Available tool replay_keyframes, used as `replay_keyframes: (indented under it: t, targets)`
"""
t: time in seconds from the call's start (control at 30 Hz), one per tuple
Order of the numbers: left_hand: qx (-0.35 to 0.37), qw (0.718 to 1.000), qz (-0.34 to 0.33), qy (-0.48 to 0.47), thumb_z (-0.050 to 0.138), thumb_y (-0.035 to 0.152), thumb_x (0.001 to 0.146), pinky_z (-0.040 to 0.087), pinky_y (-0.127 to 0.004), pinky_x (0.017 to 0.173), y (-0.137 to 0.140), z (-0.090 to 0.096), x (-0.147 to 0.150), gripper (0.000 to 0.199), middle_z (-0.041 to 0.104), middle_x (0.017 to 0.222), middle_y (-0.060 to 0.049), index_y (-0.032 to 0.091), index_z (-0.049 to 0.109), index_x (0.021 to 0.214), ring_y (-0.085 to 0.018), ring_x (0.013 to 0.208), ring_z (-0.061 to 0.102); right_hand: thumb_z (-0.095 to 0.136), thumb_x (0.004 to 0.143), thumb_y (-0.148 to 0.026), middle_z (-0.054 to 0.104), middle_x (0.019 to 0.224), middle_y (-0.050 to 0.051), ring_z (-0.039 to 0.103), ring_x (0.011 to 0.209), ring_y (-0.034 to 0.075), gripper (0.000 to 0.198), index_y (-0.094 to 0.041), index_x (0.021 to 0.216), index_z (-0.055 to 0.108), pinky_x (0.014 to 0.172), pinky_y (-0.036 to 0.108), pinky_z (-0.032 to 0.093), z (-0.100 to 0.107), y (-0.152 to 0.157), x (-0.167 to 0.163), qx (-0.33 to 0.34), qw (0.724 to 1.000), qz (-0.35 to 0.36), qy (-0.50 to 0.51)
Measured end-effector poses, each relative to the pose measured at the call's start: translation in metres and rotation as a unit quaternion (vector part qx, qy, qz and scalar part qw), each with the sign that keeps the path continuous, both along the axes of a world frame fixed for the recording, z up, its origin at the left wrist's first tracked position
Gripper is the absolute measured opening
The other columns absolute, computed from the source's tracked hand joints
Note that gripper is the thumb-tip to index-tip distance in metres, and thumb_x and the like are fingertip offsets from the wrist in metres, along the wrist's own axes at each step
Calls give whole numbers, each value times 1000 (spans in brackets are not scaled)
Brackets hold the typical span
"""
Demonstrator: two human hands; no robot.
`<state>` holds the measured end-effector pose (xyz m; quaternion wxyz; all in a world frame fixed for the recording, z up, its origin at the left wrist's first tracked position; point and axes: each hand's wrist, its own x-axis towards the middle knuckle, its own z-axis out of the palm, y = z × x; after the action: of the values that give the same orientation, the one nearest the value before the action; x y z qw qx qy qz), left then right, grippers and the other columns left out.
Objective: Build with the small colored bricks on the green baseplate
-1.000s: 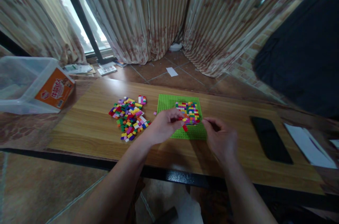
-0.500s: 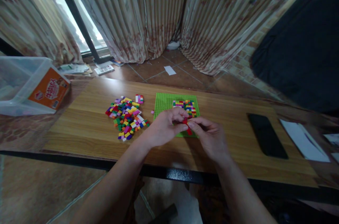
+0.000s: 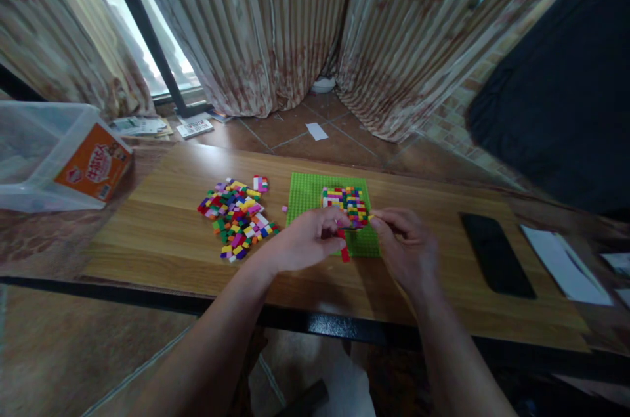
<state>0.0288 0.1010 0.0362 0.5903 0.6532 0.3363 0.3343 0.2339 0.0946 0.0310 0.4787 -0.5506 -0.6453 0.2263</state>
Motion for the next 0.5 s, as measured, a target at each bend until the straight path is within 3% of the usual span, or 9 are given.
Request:
replay_keyframes:
  t: [0.17,0.3,0.5]
  targets:
    - [21,999,-6,34,62,19,83,47,-27,69,0,-5,0,28,67,85,-2,16,61,111,-14,74,61,69,84,-39,67,100,6,64,96,23,16,-26,85,79,86,39,51,-12,2,-5,-7,998,7,-59]
    - [8,999,-15,38,60,18,84,45,-24,63,-2,-4,2,37,65,78,0,15,59,121,-13,67,58,69,83,-39,64,105,6,63,103,24,14,-27,83,78,91,42,50,-17,6,-8,-13,998,-2,-63]
    - [4,998,-30,49,60,18,84,44,-24,60,-4,-6,6,47,67,77,0,15,54,130,-13,66,58,71,80,-40,65,108,8,63,100,24,17,-24,81,75,81,39,52,-17,9,-10,-30,998,-26,-38]
